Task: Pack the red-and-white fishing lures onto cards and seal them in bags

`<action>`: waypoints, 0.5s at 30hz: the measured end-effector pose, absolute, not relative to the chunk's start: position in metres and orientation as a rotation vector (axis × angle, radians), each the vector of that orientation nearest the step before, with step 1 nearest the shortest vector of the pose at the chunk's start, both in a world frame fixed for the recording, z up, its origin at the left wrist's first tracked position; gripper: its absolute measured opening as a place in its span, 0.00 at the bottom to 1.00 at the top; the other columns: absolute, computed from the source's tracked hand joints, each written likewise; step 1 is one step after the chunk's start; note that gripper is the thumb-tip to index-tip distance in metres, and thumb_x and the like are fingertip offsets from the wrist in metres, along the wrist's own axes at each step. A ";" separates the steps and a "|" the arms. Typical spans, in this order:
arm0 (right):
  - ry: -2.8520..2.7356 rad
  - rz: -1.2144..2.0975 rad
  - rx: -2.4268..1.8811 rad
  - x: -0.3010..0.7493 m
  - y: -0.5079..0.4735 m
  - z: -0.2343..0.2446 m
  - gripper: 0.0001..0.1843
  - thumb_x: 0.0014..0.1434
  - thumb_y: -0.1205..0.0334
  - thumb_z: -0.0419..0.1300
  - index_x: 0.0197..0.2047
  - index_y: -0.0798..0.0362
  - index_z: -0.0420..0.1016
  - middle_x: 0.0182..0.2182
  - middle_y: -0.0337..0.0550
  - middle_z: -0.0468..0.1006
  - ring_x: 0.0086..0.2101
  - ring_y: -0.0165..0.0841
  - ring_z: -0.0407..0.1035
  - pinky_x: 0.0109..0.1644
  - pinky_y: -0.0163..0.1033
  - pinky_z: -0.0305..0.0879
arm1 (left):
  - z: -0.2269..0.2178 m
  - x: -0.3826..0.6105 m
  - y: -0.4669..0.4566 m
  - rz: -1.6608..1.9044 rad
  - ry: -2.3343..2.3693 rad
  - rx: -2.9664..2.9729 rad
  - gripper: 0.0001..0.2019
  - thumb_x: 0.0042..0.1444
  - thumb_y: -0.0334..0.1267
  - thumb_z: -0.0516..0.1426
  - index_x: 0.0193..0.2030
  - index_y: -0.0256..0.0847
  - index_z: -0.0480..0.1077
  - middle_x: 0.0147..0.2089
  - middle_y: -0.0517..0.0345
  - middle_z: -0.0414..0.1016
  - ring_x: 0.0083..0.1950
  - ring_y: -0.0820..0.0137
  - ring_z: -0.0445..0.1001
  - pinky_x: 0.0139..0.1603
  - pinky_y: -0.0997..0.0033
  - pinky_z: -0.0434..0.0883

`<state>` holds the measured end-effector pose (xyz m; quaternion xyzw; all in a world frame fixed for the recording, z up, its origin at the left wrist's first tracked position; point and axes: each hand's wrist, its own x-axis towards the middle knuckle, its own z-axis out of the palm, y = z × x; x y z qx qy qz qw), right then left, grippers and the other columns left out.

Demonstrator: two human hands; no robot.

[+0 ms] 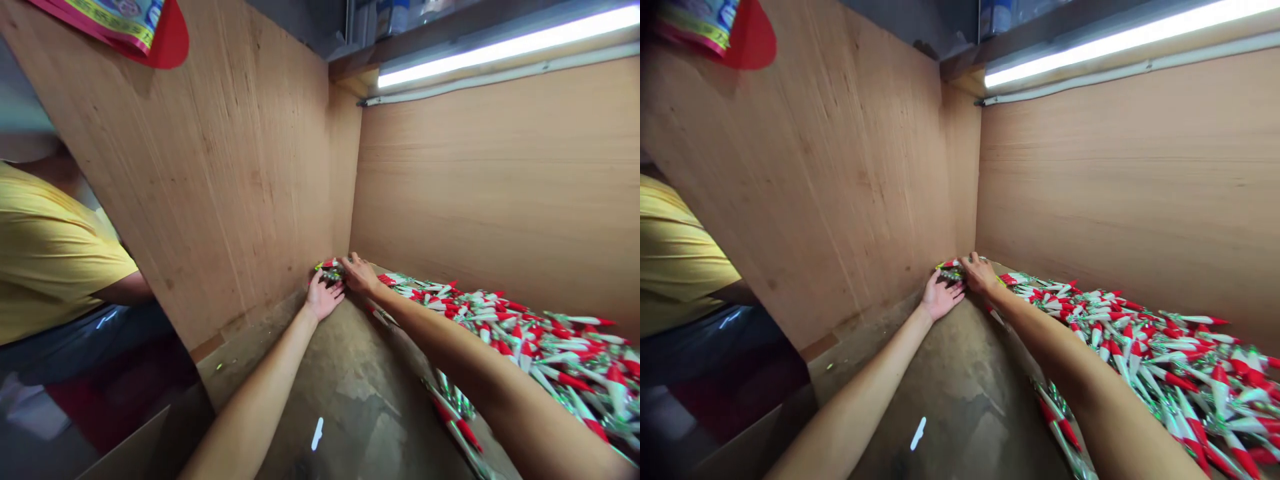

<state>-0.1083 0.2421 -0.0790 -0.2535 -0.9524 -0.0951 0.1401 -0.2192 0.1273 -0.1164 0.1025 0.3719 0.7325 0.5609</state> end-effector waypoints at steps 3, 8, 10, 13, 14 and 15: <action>-2.719 -0.291 -0.642 -0.100 0.203 -0.074 0.31 0.66 0.66 0.53 0.71 0.46 0.55 0.63 0.59 0.62 0.53 0.44 0.70 0.60 0.49 0.62 | -0.096 -0.214 0.113 1.704 0.947 0.198 0.31 0.63 0.59 0.52 0.64 0.39 0.62 0.55 0.38 0.73 0.51 0.55 0.77 0.52 0.50 0.74; -2.661 -0.334 -0.333 -0.087 0.125 -0.064 0.29 0.69 0.57 0.53 0.72 0.39 0.55 0.68 0.53 0.59 0.59 0.48 0.66 0.64 0.54 0.57 | -0.073 -0.190 0.024 1.791 1.079 0.182 0.24 0.65 0.52 0.49 0.63 0.46 0.66 0.50 0.47 0.79 0.46 0.59 0.79 0.42 0.58 0.78; -2.564 -0.381 -0.065 -0.084 0.079 -0.064 0.31 0.69 0.54 0.55 0.72 0.39 0.53 0.68 0.55 0.60 0.59 0.50 0.65 0.64 0.59 0.58 | -0.080 -0.177 -0.045 1.870 1.178 0.220 0.24 0.62 0.51 0.51 0.64 0.54 0.66 0.54 0.53 0.79 0.49 0.59 0.79 0.43 0.57 0.79; -2.432 -0.441 0.311 -0.078 -0.007 -0.074 0.31 0.71 0.54 0.53 0.73 0.36 0.49 0.68 0.55 0.61 0.57 0.47 0.68 0.62 0.61 0.60 | -0.105 -0.151 -0.160 1.798 2.042 0.493 0.24 0.56 0.49 0.57 0.61 0.71 0.68 0.53 0.61 0.81 0.47 0.53 0.80 0.34 0.51 0.77; -2.422 -0.473 0.432 -0.075 -0.036 -0.078 0.29 0.72 0.55 0.52 0.72 0.34 0.51 0.69 0.53 0.60 0.57 0.44 0.68 0.62 0.59 0.60 | -0.113 -0.140 -0.195 1.756 2.141 0.496 0.25 0.54 0.47 0.61 0.59 0.74 0.69 0.54 0.61 0.80 0.48 0.51 0.79 0.34 0.50 0.76; -2.417 -0.510 0.571 -0.073 -0.061 -0.083 0.26 0.73 0.54 0.50 0.71 0.34 0.55 0.70 0.50 0.59 0.58 0.42 0.67 0.63 0.56 0.60 | -0.121 -0.128 -0.225 1.731 2.195 0.488 0.24 0.54 0.45 0.63 0.57 0.73 0.70 0.56 0.59 0.79 0.48 0.51 0.78 0.33 0.50 0.75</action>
